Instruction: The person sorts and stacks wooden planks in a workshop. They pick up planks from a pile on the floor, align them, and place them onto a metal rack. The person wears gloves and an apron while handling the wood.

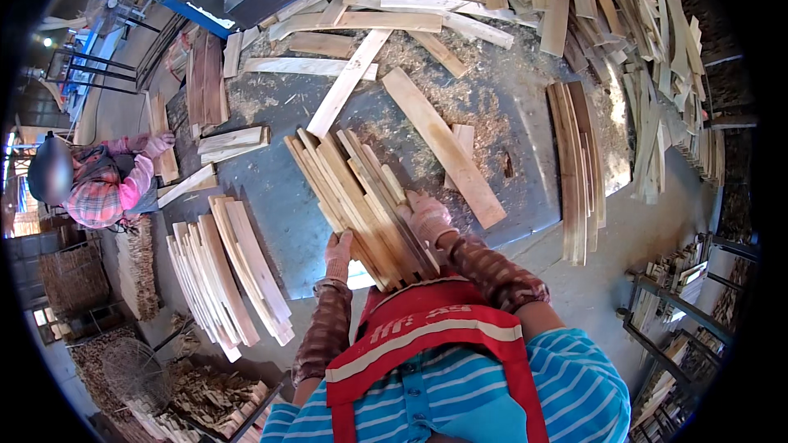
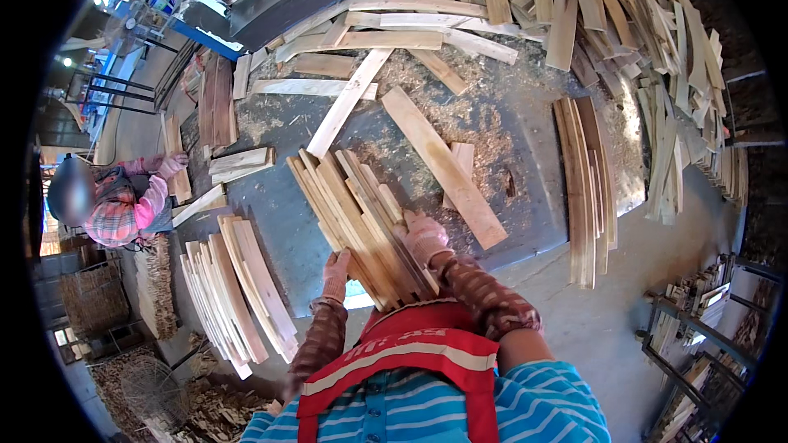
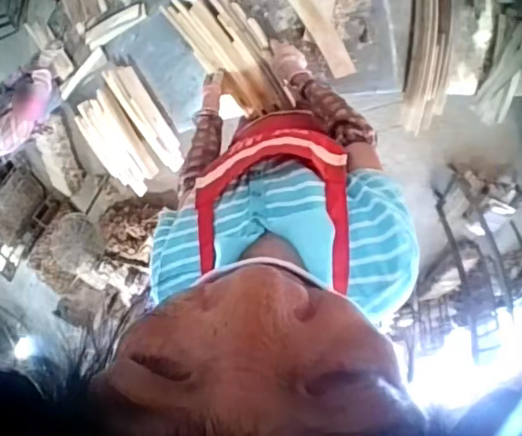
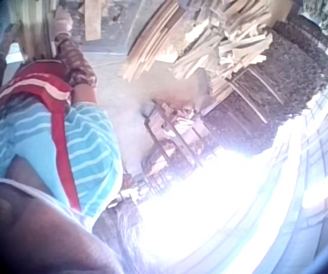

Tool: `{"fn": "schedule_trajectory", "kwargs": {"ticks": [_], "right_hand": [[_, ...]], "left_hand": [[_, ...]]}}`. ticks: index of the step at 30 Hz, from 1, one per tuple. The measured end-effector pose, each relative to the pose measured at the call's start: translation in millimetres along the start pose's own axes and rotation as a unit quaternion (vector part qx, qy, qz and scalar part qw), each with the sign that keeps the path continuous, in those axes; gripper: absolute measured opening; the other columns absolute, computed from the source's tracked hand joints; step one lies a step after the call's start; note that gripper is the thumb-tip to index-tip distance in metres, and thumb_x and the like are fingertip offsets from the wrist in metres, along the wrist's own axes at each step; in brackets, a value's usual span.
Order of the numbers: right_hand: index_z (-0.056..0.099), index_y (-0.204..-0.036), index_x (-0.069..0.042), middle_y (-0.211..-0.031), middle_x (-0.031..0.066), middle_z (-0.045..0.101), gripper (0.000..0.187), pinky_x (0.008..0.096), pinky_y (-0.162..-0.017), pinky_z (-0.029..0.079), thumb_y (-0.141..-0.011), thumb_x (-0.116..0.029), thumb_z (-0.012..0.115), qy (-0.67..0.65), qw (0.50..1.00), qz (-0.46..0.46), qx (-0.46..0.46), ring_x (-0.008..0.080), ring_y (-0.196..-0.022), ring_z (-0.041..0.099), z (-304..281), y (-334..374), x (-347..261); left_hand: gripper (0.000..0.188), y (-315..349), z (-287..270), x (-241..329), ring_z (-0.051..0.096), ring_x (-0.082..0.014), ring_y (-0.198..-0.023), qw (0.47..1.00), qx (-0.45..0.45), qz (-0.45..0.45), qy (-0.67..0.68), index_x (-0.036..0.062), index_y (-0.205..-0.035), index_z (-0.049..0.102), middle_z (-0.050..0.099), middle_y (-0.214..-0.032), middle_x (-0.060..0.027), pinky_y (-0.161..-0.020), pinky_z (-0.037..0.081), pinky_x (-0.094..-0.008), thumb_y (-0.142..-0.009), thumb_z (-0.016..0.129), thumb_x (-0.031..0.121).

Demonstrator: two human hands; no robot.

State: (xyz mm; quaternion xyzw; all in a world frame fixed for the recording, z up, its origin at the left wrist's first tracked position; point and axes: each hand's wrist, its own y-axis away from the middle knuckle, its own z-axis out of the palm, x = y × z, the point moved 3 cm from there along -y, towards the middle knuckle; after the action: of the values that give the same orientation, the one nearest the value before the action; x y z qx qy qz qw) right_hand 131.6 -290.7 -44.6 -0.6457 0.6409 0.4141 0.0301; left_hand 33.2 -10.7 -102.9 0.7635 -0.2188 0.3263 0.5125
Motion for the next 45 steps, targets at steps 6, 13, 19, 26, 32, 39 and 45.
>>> {"fn": "schedule_trajectory", "kwargs": {"ticks": [6,13,19,26,32,39,45], "right_hand": [[0.053,-0.13,-0.005,-0.12,0.0252,0.064,0.054,0.0489,-0.095,0.049,-0.096,-0.046,0.047,-0.056,0.996,-0.05,0.045,0.041,-0.108,0.063,6,-13,17],[0.052,-0.125,-0.011,-0.11,0.0226,0.067,0.045,0.0499,-0.087,0.052,-0.091,-0.04,0.056,-0.121,0.99,0.028,0.067,0.0409,-0.103,0.065,-28,15,-4],[0.057,-0.128,-0.018,-0.112,0.019,0.068,0.05,0.0481,-0.094,0.05,-0.083,-0.036,0.065,-0.123,0.984,0.072,0.109,0.0395,-0.106,0.064,-37,11,10],[0.065,-0.115,-0.015,-0.105,0.0126,0.069,0.038,0.0446,-0.079,0.056,-0.081,-0.027,0.075,-0.133,0.906,0.088,0.391,0.0352,-0.093,0.068,-148,60,138],[0.049,-0.134,-0.013,-0.109,0.0165,0.062,0.059,0.0504,-0.073,0.054,-0.081,-0.024,0.073,0.227,0.892,0.271,0.281,0.0376,-0.092,0.067,-207,110,248],[0.05,-0.138,-0.014,-0.147,0.0141,0.042,0.06,0.0468,-0.103,0.044,-0.081,-0.019,0.071,0.236,0.881,0.28,0.299,0.0358,-0.129,0.048,-226,103,232],[0.055,-0.135,-0.011,-0.148,0.0168,0.045,0.056,0.0469,-0.11,0.039,-0.082,-0.021,0.071,0.223,0.841,0.288,0.399,0.0389,-0.131,0.046,-242,60,228]], "left_hand": [[0.047,30,-3,27,0.059,-0.0137,-0.077,0.998,0.012,-0.057,0.031,0.005,-0.125,0.058,0.065,-0.093,-0.0031,-0.062,0.05,-0.0291,-0.091,0.067,0.037],[0.034,28,-6,24,0.068,-0.0222,-0.096,0.984,-0.029,-0.089,0.152,0.0121,-0.119,0.064,0.068,-0.108,-0.0051,-0.078,0.058,-0.0401,-0.094,0.061,0.036],[0.042,-14,-5,-11,0.066,-0.029,-0.103,0.961,-0.041,-0.053,0.267,0.0087,-0.123,0.063,0.067,-0.116,-0.0111,-0.083,0.058,-0.0494,-0.092,0.063,0.037],[0.037,-3,-11,9,0.066,-0.0244,-0.097,0.98,0.058,-0.074,0.173,0.0156,-0.119,0.063,0.068,-0.11,-0.006,-0.075,0.057,-0.0429,-0.092,0.064,0.041],[0.041,2,-5,10,0.064,-0.0188,-0.091,0.985,0.069,-0.062,0.146,0.014,-0.125,0.064,0.068,-0.108,-0.0033,-0.071,0.055,-0.0378,-0.095,0.062,0.042],[0.058,-28,-22,44,0.063,-0.0252,-0.106,0.988,0.154,-0.004,0.026,0.0042,-0.137,0.056,0.065,-0.121,-0.0109,-0.089,0.052,-0.0368,-0.092,0.067,0.039],[0.072,-55,23,232,0.053,-0.0407,-0.126,0.917,0.177,0.191,-0.302,0.0041,-0.143,0.049,0.053,-0.141,-0.0216,-0.107,0.043,-0.0431,-0.083,0.075,0.036]]}}
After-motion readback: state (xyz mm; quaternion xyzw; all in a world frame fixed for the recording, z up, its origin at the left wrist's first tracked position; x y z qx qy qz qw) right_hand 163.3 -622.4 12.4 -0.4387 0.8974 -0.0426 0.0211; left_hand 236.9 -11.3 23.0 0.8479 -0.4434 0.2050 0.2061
